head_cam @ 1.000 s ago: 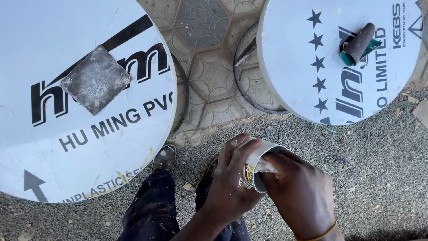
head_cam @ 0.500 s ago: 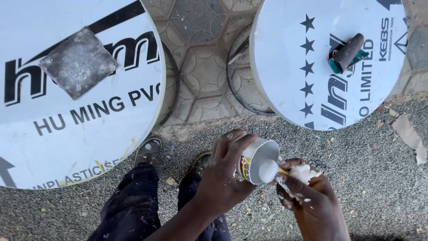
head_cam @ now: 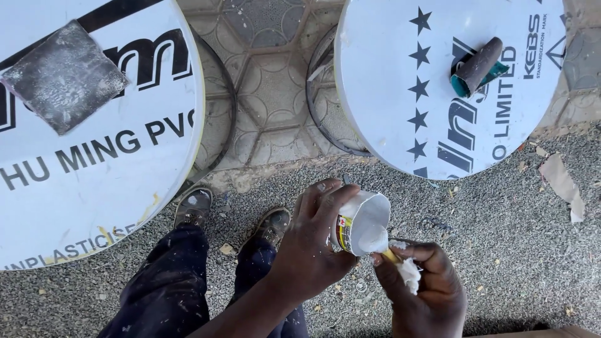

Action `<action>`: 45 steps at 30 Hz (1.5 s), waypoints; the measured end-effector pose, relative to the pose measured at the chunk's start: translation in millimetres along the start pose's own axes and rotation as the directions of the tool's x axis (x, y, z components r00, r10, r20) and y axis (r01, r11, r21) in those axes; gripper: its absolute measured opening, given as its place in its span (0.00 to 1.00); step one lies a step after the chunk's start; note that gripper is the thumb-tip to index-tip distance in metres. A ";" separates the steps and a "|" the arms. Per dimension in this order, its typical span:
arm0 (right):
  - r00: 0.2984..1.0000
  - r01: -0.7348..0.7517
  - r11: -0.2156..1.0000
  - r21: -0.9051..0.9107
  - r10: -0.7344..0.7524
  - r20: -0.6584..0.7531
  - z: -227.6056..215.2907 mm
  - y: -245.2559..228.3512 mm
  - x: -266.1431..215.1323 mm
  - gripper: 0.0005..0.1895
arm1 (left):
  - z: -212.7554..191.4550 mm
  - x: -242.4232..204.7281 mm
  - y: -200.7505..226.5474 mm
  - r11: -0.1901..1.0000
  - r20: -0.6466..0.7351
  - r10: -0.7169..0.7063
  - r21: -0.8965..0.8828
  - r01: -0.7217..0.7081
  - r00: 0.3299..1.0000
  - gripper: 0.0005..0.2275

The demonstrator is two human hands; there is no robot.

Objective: Applying white adhesive or filler to the edges of circular PVC boards using a cloth applicator.

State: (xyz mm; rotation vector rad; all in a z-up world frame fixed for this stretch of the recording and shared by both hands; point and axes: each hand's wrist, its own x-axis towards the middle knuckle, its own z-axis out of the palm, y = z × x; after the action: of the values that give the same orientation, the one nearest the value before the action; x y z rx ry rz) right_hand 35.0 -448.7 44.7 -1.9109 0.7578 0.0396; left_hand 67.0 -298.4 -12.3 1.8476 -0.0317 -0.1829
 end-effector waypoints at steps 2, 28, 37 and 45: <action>0.997 0.079 0.997 0.014 -0.080 0.011 6.3 0.5 -4.7 0.14 | 1.2 2.0 -0.7 1.000 -0.006 0.026 -0.003 -0.026 1.000 0.37; 0.744 -0.668 0.495 0.556 0.439 0.504 -16.7 47.9 53.8 0.10 | -6.7 3.9 -19.5 0.992 -0.060 0.092 0.096 -0.086 0.994 0.36; 0.819 -0.574 0.634 0.518 0.465 0.338 -12.6 41.9 56.6 0.12 | 0.0 -3.7 -16.8 0.937 -0.166 0.300 0.238 -0.257 0.939 0.37; 0.823 -0.546 0.599 0.586 0.516 0.239 4.2 10.5 53.1 0.14 | 4.9 -3.3 -13.8 0.878 -0.268 0.429 0.347 -0.329 0.863 0.18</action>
State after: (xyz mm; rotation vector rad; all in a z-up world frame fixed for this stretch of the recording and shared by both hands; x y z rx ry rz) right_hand 73.2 -473.8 15.5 -0.9780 1.1287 0.1762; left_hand 62.1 -298.9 -26.5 2.1001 -0.1968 0.4455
